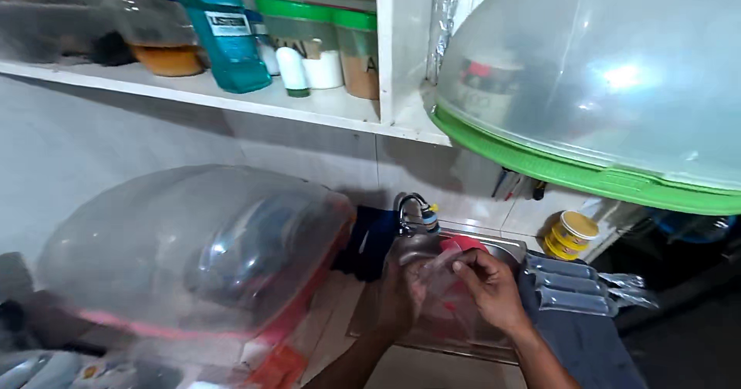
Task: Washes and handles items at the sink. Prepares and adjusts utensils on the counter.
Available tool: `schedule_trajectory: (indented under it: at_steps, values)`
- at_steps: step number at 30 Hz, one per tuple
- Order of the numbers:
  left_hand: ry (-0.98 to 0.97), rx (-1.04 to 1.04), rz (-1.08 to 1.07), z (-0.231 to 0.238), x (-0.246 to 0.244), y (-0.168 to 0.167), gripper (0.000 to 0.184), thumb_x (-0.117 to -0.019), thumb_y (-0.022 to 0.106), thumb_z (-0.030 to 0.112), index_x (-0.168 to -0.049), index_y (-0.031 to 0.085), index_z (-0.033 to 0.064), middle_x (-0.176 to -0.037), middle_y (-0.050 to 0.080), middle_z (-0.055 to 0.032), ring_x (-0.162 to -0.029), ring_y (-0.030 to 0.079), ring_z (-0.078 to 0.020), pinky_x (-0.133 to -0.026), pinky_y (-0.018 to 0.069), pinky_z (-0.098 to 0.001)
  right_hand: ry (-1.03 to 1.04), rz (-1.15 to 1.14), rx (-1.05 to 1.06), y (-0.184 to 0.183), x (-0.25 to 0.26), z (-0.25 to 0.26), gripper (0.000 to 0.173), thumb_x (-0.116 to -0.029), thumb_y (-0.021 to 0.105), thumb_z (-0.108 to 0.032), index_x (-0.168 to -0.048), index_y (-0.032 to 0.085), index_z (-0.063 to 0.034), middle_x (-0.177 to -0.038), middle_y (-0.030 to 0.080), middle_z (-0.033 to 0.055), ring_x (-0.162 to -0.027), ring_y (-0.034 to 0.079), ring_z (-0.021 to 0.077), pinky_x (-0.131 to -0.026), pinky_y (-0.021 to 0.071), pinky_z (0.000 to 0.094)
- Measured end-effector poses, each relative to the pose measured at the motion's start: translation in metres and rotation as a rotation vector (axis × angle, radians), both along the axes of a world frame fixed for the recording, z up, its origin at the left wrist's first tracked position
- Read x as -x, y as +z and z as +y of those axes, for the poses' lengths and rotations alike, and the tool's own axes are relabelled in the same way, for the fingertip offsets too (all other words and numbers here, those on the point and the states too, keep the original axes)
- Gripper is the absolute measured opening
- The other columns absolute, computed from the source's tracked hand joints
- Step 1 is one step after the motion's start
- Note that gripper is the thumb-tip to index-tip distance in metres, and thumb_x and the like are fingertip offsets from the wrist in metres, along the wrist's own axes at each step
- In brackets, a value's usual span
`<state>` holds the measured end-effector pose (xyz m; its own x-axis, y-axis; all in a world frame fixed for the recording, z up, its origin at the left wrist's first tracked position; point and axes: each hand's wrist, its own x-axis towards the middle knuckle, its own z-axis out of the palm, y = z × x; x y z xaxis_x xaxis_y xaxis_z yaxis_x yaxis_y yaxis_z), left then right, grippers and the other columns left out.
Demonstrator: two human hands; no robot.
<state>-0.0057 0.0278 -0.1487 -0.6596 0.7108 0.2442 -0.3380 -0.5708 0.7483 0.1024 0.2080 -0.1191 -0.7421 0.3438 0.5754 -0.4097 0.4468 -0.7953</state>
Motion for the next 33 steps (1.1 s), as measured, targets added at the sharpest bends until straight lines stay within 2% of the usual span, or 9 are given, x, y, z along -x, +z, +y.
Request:
schedule_trajectory:
  at_steps: [2, 4, 7, 12, 16, 20, 24, 28, 33]
  values:
    - [-0.058, 0.049, 0.177, -0.001, 0.012, 0.017, 0.105, -0.0902, 0.020, 0.087, -0.123, 0.068, -0.0008, -0.121, 0.070, -0.0222, -0.113, 0.067, -0.0332, -0.101, 0.0535, -0.0514, -0.025, -0.031, -0.027, -0.002, -0.004, 0.011, 0.005, -0.0970, 0.070, -0.016, -0.096, 0.070, -0.0111, -0.082, 0.069, -0.0006, -0.073, 0.066, 0.0132, -0.067, 0.0605, 0.0327]
    - [-0.080, 0.153, 0.505, -0.003, 0.030, 0.030, 0.070, -0.1012, 0.042, 0.063, -0.121, 0.070, 0.0020, -0.116, 0.071, -0.0159, -0.108, 0.068, -0.0268, -0.097, 0.0559, -0.0446, -0.048, -0.072, -0.057, -0.002, -0.007, 0.018, 0.006, -0.0967, 0.070, -0.018, -0.093, 0.070, -0.0133, -0.078, 0.067, -0.0025, -0.069, 0.065, 0.0116, -0.062, 0.0588, 0.0310]
    - [-0.133, 0.361, 0.763, -0.004, 0.046, 0.063, 0.033, -0.0958, 0.070, 0.035, -0.113, 0.076, 0.0078, -0.105, 0.075, -0.0064, -0.096, 0.070, -0.0188, -0.088, 0.0591, -0.0366, -0.053, -0.078, -0.120, -0.008, -0.006, 0.028, 0.007, -0.0966, 0.069, -0.019, -0.091, 0.070, -0.0151, -0.077, 0.066, -0.0048, -0.069, 0.064, 0.0101, -0.063, 0.0587, 0.0307]
    - [-0.169, 0.669, 0.962, -0.004, 0.058, 0.089, 0.016, -0.0985, 0.068, 0.026, -0.107, 0.080, 0.0202, -0.099, 0.077, 0.0056, -0.089, 0.071, -0.0087, -0.084, 0.0597, -0.0300, -0.059, -0.088, -0.207, -0.013, 0.007, 0.036, 0.008, -0.0956, 0.068, -0.021, -0.088, 0.069, -0.0187, -0.077, 0.066, -0.0086, -0.070, 0.064, 0.0072, -0.063, 0.0585, 0.0295]
    - [-0.148, 0.740, 0.860, -0.008, 0.071, 0.086, 0.013, -0.0938, 0.074, 0.025, -0.102, 0.080, 0.0163, -0.091, 0.076, 0.0018, -0.081, 0.070, -0.0108, -0.076, 0.0591, -0.0310, -0.034, -0.166, -0.240, -0.020, 0.036, 0.044, 0.007, -0.0938, 0.073, -0.027, -0.093, 0.072, -0.0204, -0.081, 0.069, -0.0097, -0.075, 0.067, 0.0066, -0.068, 0.0604, 0.0300]
    - [0.050, 0.724, 0.640, -0.024, 0.080, 0.077, 0.013, -0.0894, 0.079, 0.020, -0.097, 0.077, 0.0097, -0.084, 0.073, -0.0031, -0.075, 0.067, -0.0145, -0.071, 0.0580, -0.0327, -0.260, -0.097, -0.321, -0.022, 0.054, 0.040, 0.038, -0.0861, 0.080, -0.039, -0.118, 0.069, -0.0216, -0.108, 0.068, -0.0076, -0.098, 0.066, 0.0080, -0.086, 0.0598, 0.0324]
    - [0.234, 0.677, 0.553, -0.025, 0.065, 0.064, 0.016, -0.0846, 0.084, 0.019, -0.093, 0.075, 0.0086, -0.082, 0.072, -0.0046, -0.072, 0.067, -0.0169, -0.068, 0.0582, -0.0342, -0.122, -0.180, -0.127, -0.019, 0.051, 0.000, 0.025, -0.0900, 0.078, -0.043, -0.101, 0.071, -0.0213, -0.084, 0.069, -0.0084, -0.072, 0.067, 0.0080, -0.063, 0.0616, 0.0314]
    - [0.292, 0.594, 0.481, -0.015, 0.048, 0.003, 0.019, -0.0832, 0.085, 0.019, -0.090, 0.071, 0.0079, -0.077, 0.069, -0.0051, -0.067, 0.064, -0.0176, -0.061, 0.0565, -0.0338, 0.163, -0.362, 0.305, -0.046, 0.061, -0.010, 0.023, -0.0913, 0.078, -0.029, -0.089, 0.071, -0.0070, -0.078, 0.069, 0.0066, -0.066, 0.066, 0.0181, -0.064, 0.0601, 0.0358]
    - [0.548, 0.538, 0.287, -0.011, 0.049, -0.033, 0.018, -0.0884, 0.077, 0.018, -0.086, 0.064, 0.0070, -0.072, 0.061, -0.0065, -0.062, 0.058, -0.0179, -0.056, 0.0516, -0.0344, -0.245, -0.310, 0.024, -0.099, 0.051, 0.008, 0.029, -0.0874, 0.076, -0.025, -0.067, 0.057, -0.0191, -0.059, 0.053, -0.0052, -0.052, 0.052, 0.0083, -0.047, 0.0456, 0.0284]
